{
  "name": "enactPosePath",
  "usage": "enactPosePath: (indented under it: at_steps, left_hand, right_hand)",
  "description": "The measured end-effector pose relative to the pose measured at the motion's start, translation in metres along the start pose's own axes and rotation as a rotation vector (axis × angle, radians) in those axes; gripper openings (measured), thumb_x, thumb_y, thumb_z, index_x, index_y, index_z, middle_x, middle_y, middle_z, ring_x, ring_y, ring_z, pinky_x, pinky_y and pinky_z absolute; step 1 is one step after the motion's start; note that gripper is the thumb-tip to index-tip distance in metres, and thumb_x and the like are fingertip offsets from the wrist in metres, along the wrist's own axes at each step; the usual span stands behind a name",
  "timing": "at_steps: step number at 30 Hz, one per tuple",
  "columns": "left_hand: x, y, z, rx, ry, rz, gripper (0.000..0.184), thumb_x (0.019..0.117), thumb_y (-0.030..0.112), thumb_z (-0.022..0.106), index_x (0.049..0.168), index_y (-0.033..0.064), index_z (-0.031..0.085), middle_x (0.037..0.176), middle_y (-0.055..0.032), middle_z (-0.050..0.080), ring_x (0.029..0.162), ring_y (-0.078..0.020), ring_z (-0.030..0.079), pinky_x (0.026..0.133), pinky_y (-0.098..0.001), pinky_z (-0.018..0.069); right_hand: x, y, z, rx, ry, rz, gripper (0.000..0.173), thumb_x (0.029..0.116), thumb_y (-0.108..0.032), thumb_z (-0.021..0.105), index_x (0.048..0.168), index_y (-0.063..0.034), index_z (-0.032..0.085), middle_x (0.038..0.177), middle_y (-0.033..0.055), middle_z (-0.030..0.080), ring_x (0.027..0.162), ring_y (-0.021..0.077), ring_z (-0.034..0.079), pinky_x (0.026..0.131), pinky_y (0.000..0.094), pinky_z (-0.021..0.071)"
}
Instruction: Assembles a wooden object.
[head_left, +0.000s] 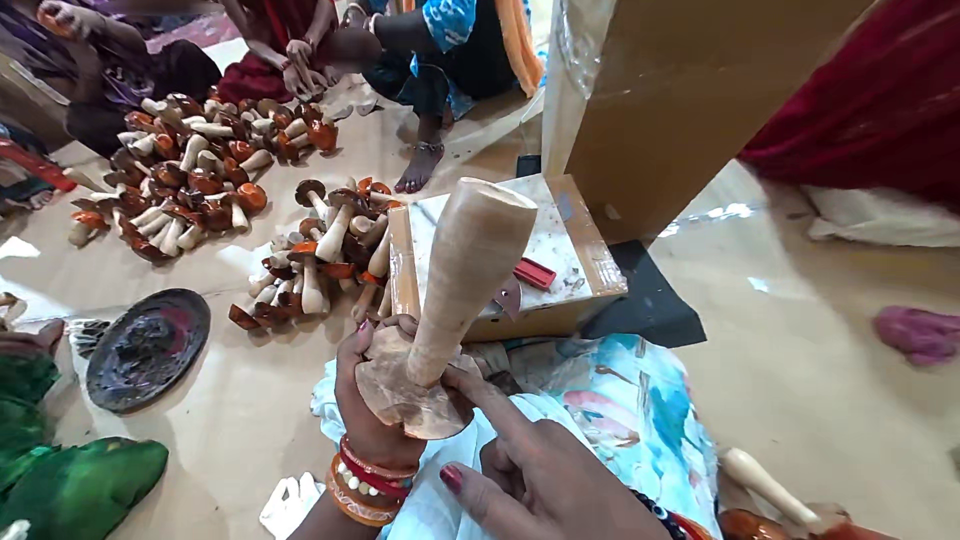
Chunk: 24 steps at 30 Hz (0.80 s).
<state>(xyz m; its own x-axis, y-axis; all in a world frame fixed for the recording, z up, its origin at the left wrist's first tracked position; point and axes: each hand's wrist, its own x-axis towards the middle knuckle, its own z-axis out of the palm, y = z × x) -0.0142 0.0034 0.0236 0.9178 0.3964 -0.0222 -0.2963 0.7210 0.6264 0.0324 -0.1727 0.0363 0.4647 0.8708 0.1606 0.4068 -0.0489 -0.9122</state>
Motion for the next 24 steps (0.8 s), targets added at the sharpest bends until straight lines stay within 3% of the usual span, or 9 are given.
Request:
enactPosePath:
  at_steps: [5, 9, 12, 14, 17, 18, 20, 22, 24]
  left_hand:
    - [0.006, -0.008, 0.006, 0.306, 0.036, 0.364, 0.038, 0.1049, 0.04, 0.039, 0.099, 0.0177, 0.07, 0.098, 0.0012, 0.071, 0.086, -0.0084, 0.071, 0.069, -0.025, 0.0614]
    - [0.012, -0.012, -0.011, 0.594, 0.04, 0.627, 0.03, 0.0996, 0.052, 0.055, 0.107, 0.0246, 0.065, 0.113, 0.0064, 0.067, 0.112, -0.0115, 0.063, 0.096, -0.0311, 0.0542]
    - [0.014, -0.008, -0.018, 0.852, -0.022, 0.818, 0.031, 0.1022, 0.055, 0.05, 0.112, 0.0286, 0.064, 0.119, 0.0106, 0.063, 0.122, -0.0119, 0.058, 0.107, -0.0343, 0.0483]
    - [0.016, -0.002, -0.02, 0.957, -0.038, 0.879, 0.032, 0.1022, 0.057, 0.048, 0.113, 0.0307, 0.063, 0.122, 0.013, 0.061, 0.125, -0.0107, 0.056, 0.109, -0.0346, 0.0467]
    - [0.016, -0.002, -0.024, 0.705, -0.008, 0.614, 0.03, 0.1008, 0.053, 0.053, 0.109, 0.0281, 0.067, 0.115, 0.0102, 0.066, 0.115, -0.0066, 0.061, 0.1, -0.0283, 0.051]
    - [0.014, -0.003, -0.021, 0.49, 0.007, 0.446, 0.029, 0.1, 0.049, 0.054, 0.106, 0.0247, 0.07, 0.109, 0.007, 0.069, 0.104, -0.0056, 0.066, 0.088, -0.0246, 0.0567]
    - [0.01, -0.001, -0.02, 0.088, 0.002, 0.123, 0.038, 0.1022, 0.046, 0.047, 0.105, 0.0167, 0.072, 0.101, -0.0027, 0.072, 0.092, -0.0139, 0.072, 0.076, -0.0326, 0.0621]
    - [0.006, -0.001, -0.027, -0.215, -0.09, -0.14, 0.051, 0.1004, 0.053, 0.047, 0.117, 0.0116, 0.07, 0.113, -0.0127, 0.071, 0.104, -0.0283, 0.071, 0.084, -0.0468, 0.0608]
    - [0.005, -0.006, -0.034, -0.37, -0.23, -0.242, 0.054, 0.0997, 0.054, 0.048, 0.123, 0.0086, 0.066, 0.12, -0.015, 0.068, 0.114, -0.033, 0.067, 0.093, -0.0514, 0.0572]
  right_hand:
    - [0.001, -0.003, 0.002, 0.039, -0.101, 0.045, 0.072, 0.1037, -0.043, 0.053, 0.155, 0.0037, 0.032, 0.054, -0.0035, 0.045, 0.044, 0.01, 0.044, 0.044, 0.0301, 0.0429]
    - [0.006, -0.006, 0.003, 0.303, -0.174, 0.125, 0.077, 0.1027, -0.037, 0.058, 0.158, 0.0025, 0.022, 0.057, -0.0045, 0.049, 0.046, 0.0043, 0.046, 0.045, 0.0231, 0.0441]
    - [0.009, -0.003, 0.001, 0.647, -0.227, 0.161, 0.073, 0.1015, -0.026, 0.06, 0.159, -0.0038, 0.02, 0.057, -0.0086, 0.046, 0.046, -0.0028, 0.043, 0.045, 0.0154, 0.04]
    - [0.01, 0.003, 0.0, 0.956, -0.268, 0.093, 0.062, 0.1023, -0.018, 0.053, 0.158, -0.0129, 0.027, 0.057, -0.0124, 0.043, 0.046, -0.0068, 0.04, 0.043, 0.011, 0.0359]
    - [0.009, 0.009, -0.006, 1.113, -0.1, -0.1, 0.044, 0.1052, -0.026, 0.051, 0.149, -0.0214, 0.049, 0.064, -0.0124, 0.051, 0.053, -0.0087, 0.046, 0.051, 0.0091, 0.04]
    - [0.009, 0.01, -0.01, 1.038, 0.053, -0.145, 0.042, 0.1043, -0.028, 0.054, 0.145, -0.0217, 0.053, 0.068, -0.0107, 0.056, 0.057, -0.0062, 0.052, 0.056, 0.0116, 0.0453]
    - [0.01, 0.012, -0.017, 0.783, 0.34, -0.193, 0.037, 0.1021, -0.029, 0.061, 0.138, -0.0223, 0.053, 0.083, -0.0066, 0.065, 0.07, 0.0006, 0.062, 0.067, 0.0177, 0.0545]
    - [0.011, 0.015, -0.022, 0.566, 0.48, -0.219, 0.043, 0.0994, -0.027, 0.066, 0.138, -0.0228, 0.047, 0.102, -0.0051, 0.068, 0.088, 0.005, 0.067, 0.078, 0.02, 0.0578]
    - [0.011, 0.017, -0.023, 0.427, 0.513, -0.246, 0.045, 0.0996, -0.027, 0.065, 0.139, -0.0221, 0.044, 0.115, -0.0034, 0.068, 0.103, 0.009, 0.067, 0.086, 0.0224, 0.0576]
